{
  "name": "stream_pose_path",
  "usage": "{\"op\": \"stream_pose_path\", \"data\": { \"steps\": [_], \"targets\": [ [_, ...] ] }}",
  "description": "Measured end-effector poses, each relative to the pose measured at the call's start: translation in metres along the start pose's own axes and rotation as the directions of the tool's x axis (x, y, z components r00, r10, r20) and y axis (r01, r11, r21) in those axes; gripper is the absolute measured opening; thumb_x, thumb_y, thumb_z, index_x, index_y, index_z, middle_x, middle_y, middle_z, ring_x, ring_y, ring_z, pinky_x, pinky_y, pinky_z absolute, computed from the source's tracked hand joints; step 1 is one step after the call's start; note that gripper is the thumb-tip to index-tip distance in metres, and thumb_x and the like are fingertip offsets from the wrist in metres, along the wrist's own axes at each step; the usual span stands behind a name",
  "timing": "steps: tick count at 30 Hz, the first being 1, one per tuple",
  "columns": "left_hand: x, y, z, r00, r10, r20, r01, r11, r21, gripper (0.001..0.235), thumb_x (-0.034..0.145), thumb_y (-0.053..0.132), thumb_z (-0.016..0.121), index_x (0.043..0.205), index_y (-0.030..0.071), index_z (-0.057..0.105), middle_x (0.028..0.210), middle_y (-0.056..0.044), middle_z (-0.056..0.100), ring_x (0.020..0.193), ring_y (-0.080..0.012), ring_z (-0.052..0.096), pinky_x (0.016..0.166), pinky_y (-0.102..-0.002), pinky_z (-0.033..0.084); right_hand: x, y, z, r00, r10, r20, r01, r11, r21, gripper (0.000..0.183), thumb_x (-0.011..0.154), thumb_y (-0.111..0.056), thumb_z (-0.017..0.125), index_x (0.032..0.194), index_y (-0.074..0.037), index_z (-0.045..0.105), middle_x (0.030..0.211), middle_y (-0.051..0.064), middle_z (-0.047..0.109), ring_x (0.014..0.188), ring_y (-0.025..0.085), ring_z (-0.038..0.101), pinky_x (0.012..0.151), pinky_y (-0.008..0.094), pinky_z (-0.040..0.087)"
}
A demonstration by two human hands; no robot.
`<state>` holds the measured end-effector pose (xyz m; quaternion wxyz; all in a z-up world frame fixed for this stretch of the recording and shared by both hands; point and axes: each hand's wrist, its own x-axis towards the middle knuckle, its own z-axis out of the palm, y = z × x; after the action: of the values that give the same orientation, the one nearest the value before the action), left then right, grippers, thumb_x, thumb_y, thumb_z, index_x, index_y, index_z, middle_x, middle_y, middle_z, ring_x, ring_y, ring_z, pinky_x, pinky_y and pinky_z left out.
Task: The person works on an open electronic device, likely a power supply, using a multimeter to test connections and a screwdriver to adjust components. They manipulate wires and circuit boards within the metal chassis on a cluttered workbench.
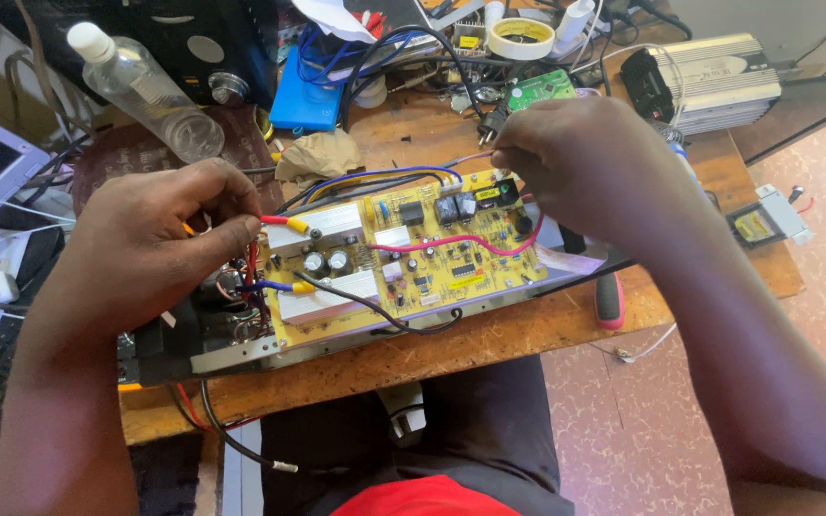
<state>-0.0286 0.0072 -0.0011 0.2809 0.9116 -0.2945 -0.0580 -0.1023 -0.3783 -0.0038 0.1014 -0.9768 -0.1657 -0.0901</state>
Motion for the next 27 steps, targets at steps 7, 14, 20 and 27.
{"op": "stream_pose_path", "data": {
  "steps": [7,14,20,27],
  "targets": [
    [0.002,-0.003,0.0,1.0,0.014,0.006,-0.014,1.0,0.007,0.008,0.092,0.017,0.072,0.097,0.015,0.078,0.082,0.002,0.076,0.073,-0.013,0.064,0.071,-0.034,0.046,-0.004,-0.001,-0.004,0.999,-0.041,-0.015,0.042,0.996,0.073,0.011,0.099,-0.01,0.073,0.105,-0.009,0.083,0.098,0.004,0.082,0.087,0.03,0.075,0.077,0.045,0.052],
    [0.001,-0.006,0.002,1.0,0.012,0.002,-0.012,1.0,0.022,0.011,0.093,0.017,0.072,0.102,0.014,0.079,0.086,0.001,0.078,0.076,-0.0116,0.067,0.072,-0.032,0.047,-0.01,-0.01,-0.006,0.997,-0.048,-0.061,0.039,0.99,-0.136,0.014,0.101,-0.01,0.073,0.109,-0.012,0.084,0.093,0.007,0.074,0.077,0.039,0.07,0.059,0.052,0.051],
    [-0.002,-0.001,0.0,1.0,0.025,-0.007,-0.025,0.998,0.05,0.007,0.096,0.016,0.072,0.099,0.013,0.078,0.09,0.002,0.078,0.081,-0.012,0.067,0.076,-0.033,0.047,-0.009,-0.006,-0.004,0.987,-0.094,-0.132,0.088,0.995,-0.046,0.023,0.093,0.005,0.068,0.107,-0.008,0.081,0.101,0.007,0.076,0.086,0.036,0.072,0.067,0.05,0.052],
    [-0.001,-0.007,0.001,0.998,0.053,-0.025,-0.052,0.998,0.048,0.011,0.095,0.016,0.071,0.102,0.013,0.079,0.092,0.001,0.079,0.081,-0.0134,0.068,0.074,-0.033,0.047,-0.009,-0.005,-0.004,0.987,-0.111,-0.113,0.112,0.994,0.007,0.012,0.103,-0.004,0.078,0.113,-0.006,0.083,0.101,0.007,0.076,0.087,0.033,0.072,0.069,0.047,0.05]
  ]
}}
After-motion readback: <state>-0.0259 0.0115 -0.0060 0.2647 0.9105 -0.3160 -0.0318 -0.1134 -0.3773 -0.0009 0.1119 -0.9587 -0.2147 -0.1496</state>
